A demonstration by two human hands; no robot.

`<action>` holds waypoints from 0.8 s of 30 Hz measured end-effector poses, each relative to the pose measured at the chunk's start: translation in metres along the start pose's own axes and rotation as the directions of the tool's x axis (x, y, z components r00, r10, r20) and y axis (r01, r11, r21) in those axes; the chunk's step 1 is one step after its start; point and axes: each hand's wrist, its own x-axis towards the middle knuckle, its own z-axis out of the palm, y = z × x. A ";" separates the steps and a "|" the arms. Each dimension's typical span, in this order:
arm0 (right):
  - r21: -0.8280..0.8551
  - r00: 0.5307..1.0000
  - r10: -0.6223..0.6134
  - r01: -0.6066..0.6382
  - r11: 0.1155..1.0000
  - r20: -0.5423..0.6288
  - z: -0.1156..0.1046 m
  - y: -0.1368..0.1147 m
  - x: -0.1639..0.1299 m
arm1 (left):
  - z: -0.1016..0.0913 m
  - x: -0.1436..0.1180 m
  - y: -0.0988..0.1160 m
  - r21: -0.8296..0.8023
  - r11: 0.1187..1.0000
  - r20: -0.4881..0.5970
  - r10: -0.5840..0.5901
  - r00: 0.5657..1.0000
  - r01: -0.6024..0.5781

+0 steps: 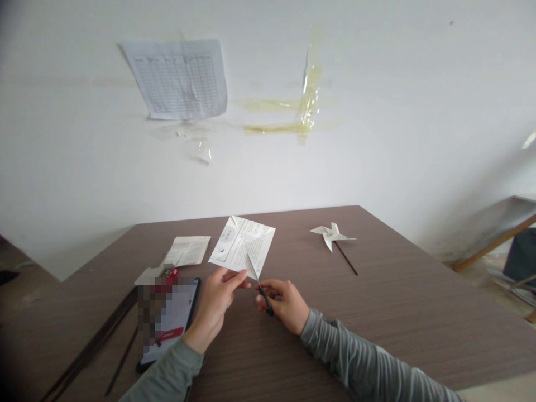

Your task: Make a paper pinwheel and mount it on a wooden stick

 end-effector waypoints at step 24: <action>0.035 0.999 -0.031 0.030 0.999 0.031 -0.002 -0.001 0.001 | 0.000 0.000 -0.001 0.034 0.999 0.016 -0.025 1.000 0.024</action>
